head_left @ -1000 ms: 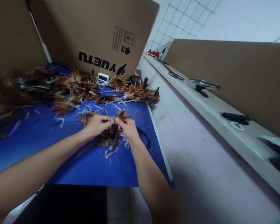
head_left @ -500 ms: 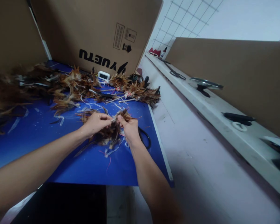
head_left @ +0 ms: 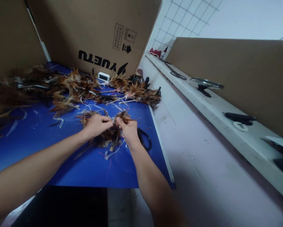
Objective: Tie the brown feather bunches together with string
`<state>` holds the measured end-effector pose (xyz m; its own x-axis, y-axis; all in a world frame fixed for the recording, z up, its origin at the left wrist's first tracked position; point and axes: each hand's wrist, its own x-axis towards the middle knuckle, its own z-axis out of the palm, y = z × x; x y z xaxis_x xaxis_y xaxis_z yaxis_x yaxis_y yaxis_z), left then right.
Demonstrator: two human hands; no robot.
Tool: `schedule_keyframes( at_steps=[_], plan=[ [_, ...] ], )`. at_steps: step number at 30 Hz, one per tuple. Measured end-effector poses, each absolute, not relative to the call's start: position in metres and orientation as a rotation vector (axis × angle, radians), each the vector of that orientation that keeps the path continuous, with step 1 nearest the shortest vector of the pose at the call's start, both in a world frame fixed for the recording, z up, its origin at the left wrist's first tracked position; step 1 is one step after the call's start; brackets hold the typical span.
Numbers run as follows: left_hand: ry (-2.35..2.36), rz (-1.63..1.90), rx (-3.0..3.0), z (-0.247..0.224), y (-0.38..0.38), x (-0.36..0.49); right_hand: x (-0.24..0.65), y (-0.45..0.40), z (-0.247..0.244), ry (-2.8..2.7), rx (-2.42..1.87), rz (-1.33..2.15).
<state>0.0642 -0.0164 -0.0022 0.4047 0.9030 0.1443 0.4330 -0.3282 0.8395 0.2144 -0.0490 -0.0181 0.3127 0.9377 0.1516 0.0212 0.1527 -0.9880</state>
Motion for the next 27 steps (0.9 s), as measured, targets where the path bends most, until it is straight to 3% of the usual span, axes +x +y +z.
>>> schedule_keyframes(
  at_steps=[17, 27],
  plan=[
    [1.038, 0.797, 1.919, -0.0033, -0.0159, 0.0623, 0.214, -0.0507, -0.0203, -1.125, -1.225, 0.736],
    [1.242, 0.719, 1.915, -0.0006, -0.0183, 0.0645, 0.2153, -0.0525, -0.0182, -1.165, -1.289, 0.669]
  ],
)
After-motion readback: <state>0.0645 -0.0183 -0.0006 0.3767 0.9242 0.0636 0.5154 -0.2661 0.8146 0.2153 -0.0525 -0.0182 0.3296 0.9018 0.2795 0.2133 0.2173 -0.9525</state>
